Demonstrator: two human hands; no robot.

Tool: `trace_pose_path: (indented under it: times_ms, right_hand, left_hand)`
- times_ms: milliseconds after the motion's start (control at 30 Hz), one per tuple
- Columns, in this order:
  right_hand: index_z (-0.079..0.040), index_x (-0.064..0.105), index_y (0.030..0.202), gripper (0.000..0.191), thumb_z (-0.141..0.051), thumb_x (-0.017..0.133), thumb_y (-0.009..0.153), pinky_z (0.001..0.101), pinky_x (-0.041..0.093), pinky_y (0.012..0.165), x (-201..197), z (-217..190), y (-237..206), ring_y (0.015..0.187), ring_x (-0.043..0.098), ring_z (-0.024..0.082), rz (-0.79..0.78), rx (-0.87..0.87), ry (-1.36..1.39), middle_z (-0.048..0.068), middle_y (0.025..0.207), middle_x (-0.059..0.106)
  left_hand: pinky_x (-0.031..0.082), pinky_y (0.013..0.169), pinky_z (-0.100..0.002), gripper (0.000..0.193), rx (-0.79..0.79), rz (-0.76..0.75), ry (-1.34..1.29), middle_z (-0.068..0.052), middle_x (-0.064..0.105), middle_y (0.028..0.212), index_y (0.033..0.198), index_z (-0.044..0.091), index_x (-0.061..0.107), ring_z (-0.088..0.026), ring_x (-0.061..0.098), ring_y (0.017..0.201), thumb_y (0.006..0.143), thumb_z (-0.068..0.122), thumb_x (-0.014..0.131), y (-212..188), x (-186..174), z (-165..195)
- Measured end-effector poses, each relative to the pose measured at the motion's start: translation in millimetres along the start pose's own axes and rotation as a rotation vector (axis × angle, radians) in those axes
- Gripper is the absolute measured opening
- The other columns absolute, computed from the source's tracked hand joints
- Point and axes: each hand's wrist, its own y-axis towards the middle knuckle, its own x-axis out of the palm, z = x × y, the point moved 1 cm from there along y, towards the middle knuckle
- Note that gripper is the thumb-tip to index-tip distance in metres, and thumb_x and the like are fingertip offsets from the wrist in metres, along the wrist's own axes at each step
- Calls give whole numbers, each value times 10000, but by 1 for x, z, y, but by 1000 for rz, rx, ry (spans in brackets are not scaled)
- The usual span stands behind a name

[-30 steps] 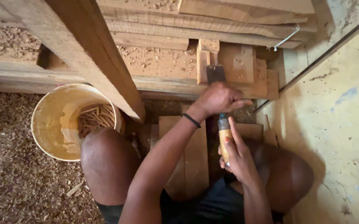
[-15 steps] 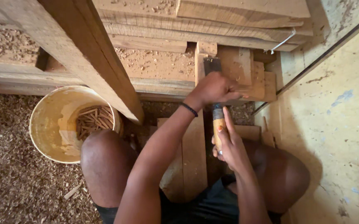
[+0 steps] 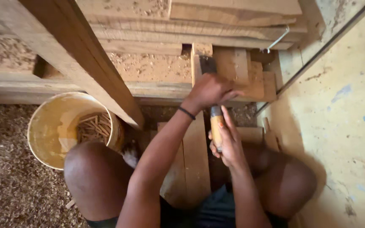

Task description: The person uses a chisel by hand to carve and remove small sections from a wooden plank while sitting on a workshop floor covered in shavings.

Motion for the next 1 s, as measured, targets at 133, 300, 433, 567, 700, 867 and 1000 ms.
trace_pose_path:
  times_ms: [133, 300, 433, 567, 700, 867, 1000]
  right_hand:
    - [-310, 197, 1650, 685, -354, 466, 1021, 244, 373, 313, -11, -4, -3, 397, 490, 125, -44, -75, 148, 128, 801, 597]
    - [-314, 184, 1647, 693, -372, 466, 1016, 240, 357, 290, -27, -5, -10, 369, 464, 121, 87, -146, 100, 121, 810, 582]
    - [-312, 197, 1646, 691, -358, 470, 1013, 252, 374, 298, -30, 8, -5, 378, 479, 131, 111, -151, 44, 117, 800, 586]
    - [-319, 229, 1631, 676, -338, 484, 1006, 259, 363, 285, -30, 27, -6, 371, 487, 137, 116, -73, -8, 106, 758, 576]
    - [-314, 251, 1627, 673, -334, 498, 1001, 262, 381, 297, -33, 35, -2, 394, 517, 138, 136, -83, -95, 105, 759, 594]
    - [-302, 253, 1629, 690, -375, 523, 999, 256, 379, 305, -34, 35, -2, 395, 506, 130, 120, -101, -108, 104, 753, 582]
    - [-295, 249, 1627, 693, -402, 513, 995, 244, 369, 309, -32, 33, -5, 400, 503, 125, 118, -76, -138, 97, 771, 592]
  left_hand:
    - [552, 616, -406, 281, -60, 122, 52, -79, 667, 727, 895, 116, 722, -264, 676, 666, 946, 393, 738, -24, -6, 6]
    - [566, 838, -403, 317, -345, 227, 166, -88, 690, 1063, 1071, 113, 677, -272, 672, 978, 922, 376, 773, -66, -30, -5]
    - [500, 946, -450, 552, -337, 299, 325, -139, 613, 1226, 1230, 67, 654, -342, 599, 1118, 862, 445, 818, -69, -42, -18]
    - [439, 971, -476, 652, -369, 213, 300, -133, 585, 1267, 1339, 65, 641, -354, 568, 1132, 845, 451, 817, -63, -40, -16]
    - [443, 1006, -463, 538, -367, 182, 330, -74, 622, 1256, 1287, 172, 685, -304, 594, 1131, 813, 397, 804, -59, -36, -9]
    - [448, 990, -454, 505, -352, 241, 308, -67, 633, 1213, 1277, 159, 692, -272, 628, 1109, 855, 414, 800, -59, -36, -10]
    - [456, 986, -457, 474, -425, 232, 322, -76, 643, 1192, 1245, 139, 691, -283, 634, 1102, 877, 414, 806, -60, -35, -12]
